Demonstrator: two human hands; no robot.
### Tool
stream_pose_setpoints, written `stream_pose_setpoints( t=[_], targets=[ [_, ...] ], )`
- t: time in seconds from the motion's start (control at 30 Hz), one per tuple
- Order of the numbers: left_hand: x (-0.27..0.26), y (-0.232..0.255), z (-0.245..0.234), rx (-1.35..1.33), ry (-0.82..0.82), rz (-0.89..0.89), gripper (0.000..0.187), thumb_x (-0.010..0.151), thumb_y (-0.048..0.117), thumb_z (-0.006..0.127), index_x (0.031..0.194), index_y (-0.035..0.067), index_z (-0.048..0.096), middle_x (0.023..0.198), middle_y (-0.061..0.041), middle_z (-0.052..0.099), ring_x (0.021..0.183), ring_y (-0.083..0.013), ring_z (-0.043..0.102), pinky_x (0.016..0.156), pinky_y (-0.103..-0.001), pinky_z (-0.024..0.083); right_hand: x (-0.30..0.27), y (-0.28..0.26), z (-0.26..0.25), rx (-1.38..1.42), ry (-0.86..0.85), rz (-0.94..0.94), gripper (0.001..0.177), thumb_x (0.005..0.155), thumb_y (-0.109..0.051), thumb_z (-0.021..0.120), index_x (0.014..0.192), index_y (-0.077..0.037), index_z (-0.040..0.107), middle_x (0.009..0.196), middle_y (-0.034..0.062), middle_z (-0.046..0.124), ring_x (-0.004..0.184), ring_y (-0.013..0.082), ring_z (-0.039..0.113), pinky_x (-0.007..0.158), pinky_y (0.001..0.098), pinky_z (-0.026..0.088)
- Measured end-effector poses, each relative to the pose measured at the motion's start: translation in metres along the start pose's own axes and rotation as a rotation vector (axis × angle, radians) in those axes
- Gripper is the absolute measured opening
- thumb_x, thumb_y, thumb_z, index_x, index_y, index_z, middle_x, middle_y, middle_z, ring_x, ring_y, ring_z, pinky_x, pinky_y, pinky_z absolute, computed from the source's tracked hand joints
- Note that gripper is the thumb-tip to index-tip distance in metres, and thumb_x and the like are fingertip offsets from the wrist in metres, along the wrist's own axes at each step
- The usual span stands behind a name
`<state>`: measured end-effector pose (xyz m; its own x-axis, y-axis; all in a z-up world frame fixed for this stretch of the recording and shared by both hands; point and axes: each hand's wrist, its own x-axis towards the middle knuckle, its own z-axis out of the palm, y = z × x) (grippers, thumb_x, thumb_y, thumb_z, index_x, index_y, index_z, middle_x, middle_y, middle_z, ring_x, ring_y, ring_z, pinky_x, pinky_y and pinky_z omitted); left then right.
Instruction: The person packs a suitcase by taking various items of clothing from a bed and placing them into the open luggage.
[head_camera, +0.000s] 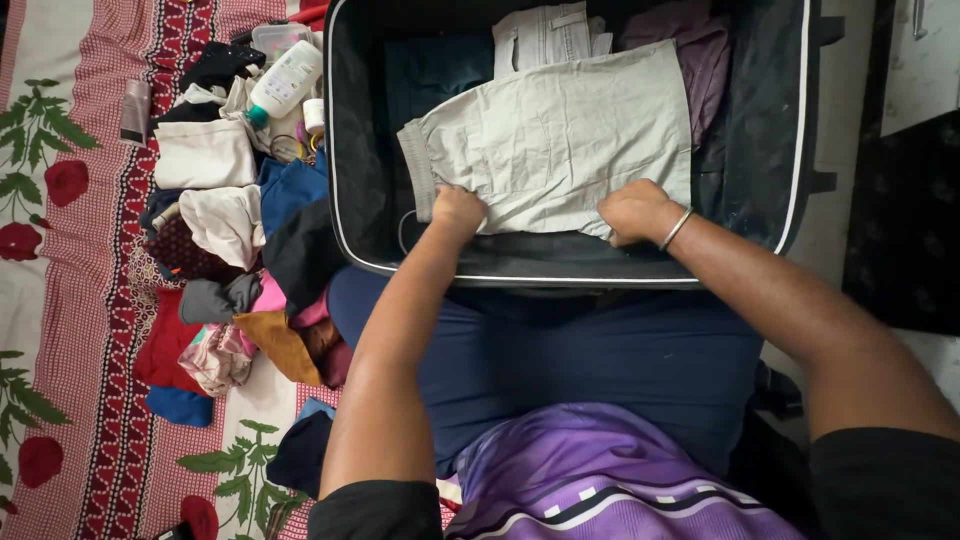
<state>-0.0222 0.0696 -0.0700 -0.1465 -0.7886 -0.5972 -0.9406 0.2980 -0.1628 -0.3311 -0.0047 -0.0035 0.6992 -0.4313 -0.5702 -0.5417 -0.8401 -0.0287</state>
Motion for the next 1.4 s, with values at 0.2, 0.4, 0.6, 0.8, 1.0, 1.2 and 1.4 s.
stream_pose_setpoints(
  t=[0.2, 0.4, 0.6, 0.8, 1.0, 1.2, 1.4],
  targets=[
    [0.003, -0.011, 0.018, 0.038, 0.034, 0.007, 0.032, 0.102, 0.022, 0.049, 0.124, 0.018, 0.072, 0.134, -0.007, 0.066, 0.128, -0.0287, 0.057, 0.103, -0.05, 0.039, 0.01, 0.01, 0.012, -0.037, -0.03, 0.038, 0.024, 0.076, -0.019, 0.072, 0.097, -0.012, 0.081, 0.104, 0.0115, 0.077, 0.099, 0.0316, 0.074, 0.08, 0.0441, 0.06],
    [-0.026, -0.021, -0.015, -0.118, 0.06, -0.07, 0.033, 0.081, 0.023, 0.072, 0.113, 0.014, 0.076, 0.127, -0.008, 0.067, 0.124, -0.0281, 0.06, 0.101, -0.042, 0.046, 0.007, 0.037, -0.001, 0.293, 0.011, 0.098, 0.034, 0.074, -0.027, 0.071, 0.104, -0.013, 0.075, 0.1, 0.0165, 0.074, 0.098, 0.0378, 0.071, 0.082, 0.0485, 0.056],
    [-0.035, -0.044, -0.016, -0.384, 0.233, -0.121, 0.022, 0.081, 0.014, 0.067, 0.101, 0.014, 0.075, 0.103, -0.015, 0.075, 0.102, -0.034, 0.071, 0.087, -0.046, 0.055, -0.002, 0.071, -0.007, 0.466, 0.164, 0.124, 0.029, 0.082, -0.03, 0.066, 0.101, -0.009, 0.075, 0.094, 0.0192, 0.076, 0.088, 0.0395, 0.072, 0.08, 0.0477, 0.055],
    [-0.038, -0.058, -0.006, -0.724, 0.541, -0.218, 0.015, 0.082, 0.014, 0.065, 0.094, 0.008, 0.073, 0.092, -0.022, 0.072, 0.092, -0.0432, 0.068, 0.083, -0.052, 0.053, -0.017, 0.083, -0.021, 0.601, 0.552, 0.192, 0.034, 0.086, -0.023, 0.067, 0.114, -0.006, 0.072, 0.098, 0.0253, 0.073, 0.091, 0.0427, 0.07, 0.083, 0.0483, 0.054],
    [-0.04, -0.062, -0.009, -0.853, 0.606, -0.316, 0.015, 0.082, 0.014, 0.063, 0.091, 0.005, 0.071, 0.091, -0.021, 0.073, 0.091, -0.0431, 0.068, 0.081, -0.051, 0.053, -0.027, 0.084, -0.028, 0.711, 0.534, 0.347, 0.035, 0.098, -0.031, 0.066, 0.123, -0.007, 0.072, 0.099, 0.0253, 0.074, 0.091, 0.0401, 0.072, 0.086, 0.0456, 0.055],
    [-0.05, -0.055, -0.019, -0.914, 0.29, -0.246, 0.02, 0.077, 0.021, 0.066, 0.089, 0.01, 0.077, 0.093, -0.018, 0.074, 0.092, -0.0389, 0.069, 0.083, -0.046, 0.055, -0.022, 0.104, -0.02, 0.728, 0.134, 0.199, 0.036, 0.082, -0.042, 0.077, 0.101, -0.011, 0.083, 0.104, 0.0139, 0.078, 0.098, 0.032, 0.072, 0.086, 0.0421, 0.054],
    [-0.051, -0.05, -0.029, -0.944, 0.421, -0.267, 0.022, 0.08, 0.025, 0.068, 0.093, 0.01, 0.076, 0.089, -0.019, 0.074, 0.088, -0.0388, 0.07, 0.082, -0.046, 0.055, -0.021, 0.117, 0.003, 0.699, 0.504, 0.549, 0.04, 0.094, -0.045, 0.075, 0.105, -0.007, 0.078, 0.111, 0.0189, 0.077, 0.102, 0.0357, 0.071, 0.091, 0.045, 0.055]
  ],
)
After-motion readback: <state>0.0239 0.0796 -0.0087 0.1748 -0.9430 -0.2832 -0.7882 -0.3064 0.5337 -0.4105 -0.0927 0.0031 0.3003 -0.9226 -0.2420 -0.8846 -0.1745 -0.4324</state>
